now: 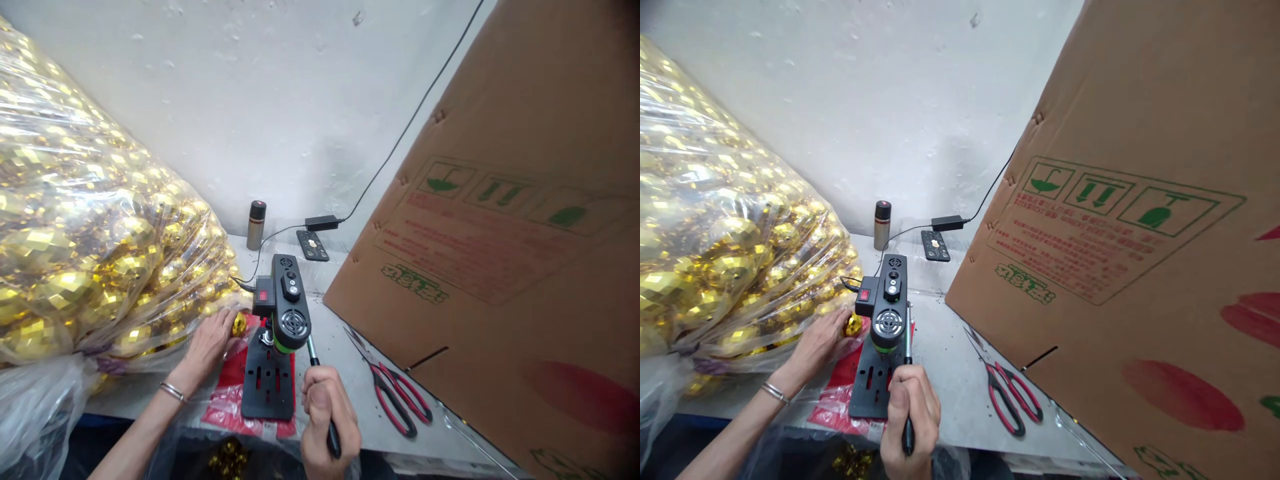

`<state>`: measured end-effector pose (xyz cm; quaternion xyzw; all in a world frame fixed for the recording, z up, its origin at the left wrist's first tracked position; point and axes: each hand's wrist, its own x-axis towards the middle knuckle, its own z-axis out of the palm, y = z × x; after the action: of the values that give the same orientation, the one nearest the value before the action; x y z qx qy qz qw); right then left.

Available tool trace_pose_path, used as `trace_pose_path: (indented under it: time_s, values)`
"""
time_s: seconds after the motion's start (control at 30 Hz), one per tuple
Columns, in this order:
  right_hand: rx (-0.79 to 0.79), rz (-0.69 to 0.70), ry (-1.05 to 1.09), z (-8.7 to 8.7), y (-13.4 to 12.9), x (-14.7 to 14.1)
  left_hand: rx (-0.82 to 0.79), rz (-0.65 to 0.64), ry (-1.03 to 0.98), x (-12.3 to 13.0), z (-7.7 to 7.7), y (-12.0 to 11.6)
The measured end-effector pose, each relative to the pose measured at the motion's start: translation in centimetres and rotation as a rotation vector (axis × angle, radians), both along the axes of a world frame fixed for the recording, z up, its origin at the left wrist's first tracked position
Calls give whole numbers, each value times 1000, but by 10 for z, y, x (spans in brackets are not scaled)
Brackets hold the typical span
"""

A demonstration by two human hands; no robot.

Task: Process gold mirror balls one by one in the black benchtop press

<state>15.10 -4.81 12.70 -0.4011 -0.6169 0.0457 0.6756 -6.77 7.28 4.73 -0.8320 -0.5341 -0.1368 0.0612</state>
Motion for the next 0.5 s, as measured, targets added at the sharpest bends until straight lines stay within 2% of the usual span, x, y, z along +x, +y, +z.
trace_pose_path:
  time_s: [0.1, 0.2, 0.27, 0.33, 0.43, 0.5]
  values:
    - [6, -2, 0, 0, 0, 0, -130, -26, -59, -1, -4, -6]
    - [-3, -10, -5, 1, 0, 0, -205, -96, -285, 1, 0, -7]
    - [-5, -12, -7, 1, 0, 0, -265, -82, -523, 4, 6, -10]
    - [-7, -3, -12, 2, 0, 0, -354, 8, -828, 9, 14, -19]
    - [6, 1, -2, 4, 0, 0, -596, 181, -1326, 20, 23, -43]
    - [17, -2, 14, 6, 1, -1, -784, 244, -1592, 30, 24, -58]
